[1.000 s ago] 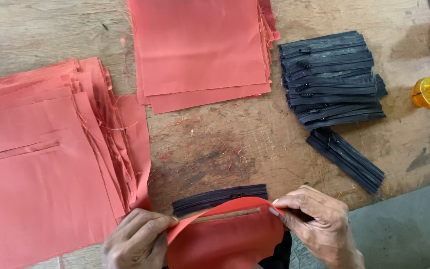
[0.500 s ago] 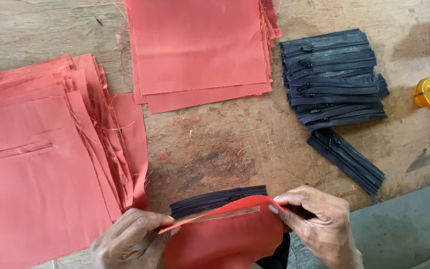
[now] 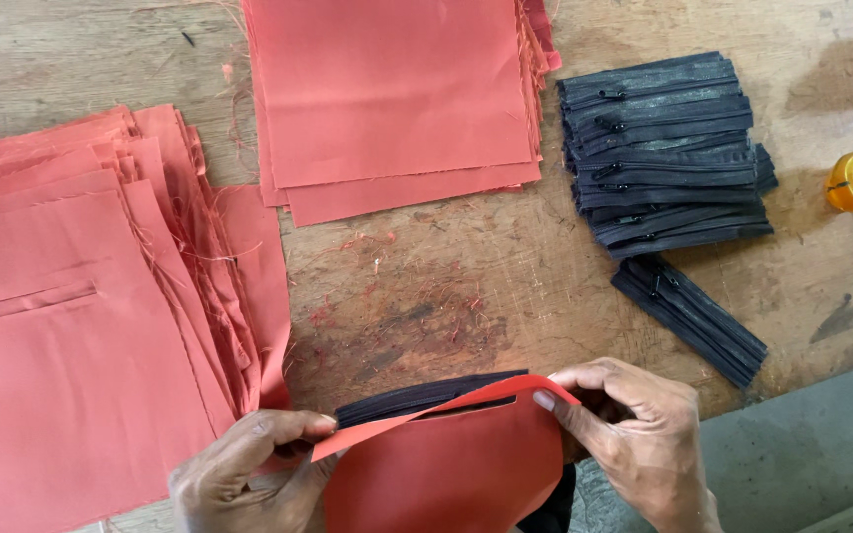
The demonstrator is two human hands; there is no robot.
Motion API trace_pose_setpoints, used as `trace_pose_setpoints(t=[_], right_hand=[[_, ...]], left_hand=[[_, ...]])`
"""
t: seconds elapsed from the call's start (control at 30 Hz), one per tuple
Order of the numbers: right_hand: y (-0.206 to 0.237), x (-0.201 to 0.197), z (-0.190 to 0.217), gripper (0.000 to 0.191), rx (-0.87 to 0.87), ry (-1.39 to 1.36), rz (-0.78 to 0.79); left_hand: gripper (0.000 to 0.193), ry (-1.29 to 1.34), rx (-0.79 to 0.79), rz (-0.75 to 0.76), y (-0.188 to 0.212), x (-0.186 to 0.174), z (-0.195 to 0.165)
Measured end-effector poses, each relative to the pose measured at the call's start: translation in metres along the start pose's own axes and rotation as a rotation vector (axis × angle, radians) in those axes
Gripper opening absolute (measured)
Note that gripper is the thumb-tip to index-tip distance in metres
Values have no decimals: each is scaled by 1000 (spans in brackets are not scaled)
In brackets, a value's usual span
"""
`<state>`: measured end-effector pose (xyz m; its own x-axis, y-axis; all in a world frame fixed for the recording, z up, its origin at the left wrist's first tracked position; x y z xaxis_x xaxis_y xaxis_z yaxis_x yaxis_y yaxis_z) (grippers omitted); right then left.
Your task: The person repeatedly picks a red fabric pouch and a black zipper, aligns the zipper into the pouch opening, and places the assembled unit on a growing stack. The person handles items one at a time and maintains a steady workflow on a wooden worktable.
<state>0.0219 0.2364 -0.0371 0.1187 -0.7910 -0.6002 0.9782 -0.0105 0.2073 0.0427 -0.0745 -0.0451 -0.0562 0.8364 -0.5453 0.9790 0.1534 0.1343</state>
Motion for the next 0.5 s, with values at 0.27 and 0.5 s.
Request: trace_pose_setpoints(t=[0.27,0.5], right_hand=[[-3,2,2,21,48,36,-18],[-5,4,5,21,25,59,-29]], left_hand=[[21,-9,-43,8,-4,0,3],[22,-1,-24,0,-4,2,0]])
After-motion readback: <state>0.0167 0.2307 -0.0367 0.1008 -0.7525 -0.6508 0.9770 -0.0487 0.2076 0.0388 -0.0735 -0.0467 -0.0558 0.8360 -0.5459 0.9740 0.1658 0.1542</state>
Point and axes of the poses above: each hand's wrist, its own y-axis away from the middle knuckle, its own x-axis out of the palm, z = x × y, the point moved 3 cm from there along -y, towards the middle knuckle, and after that the axes turned 5 degrees about z, right-handed, at the moved point
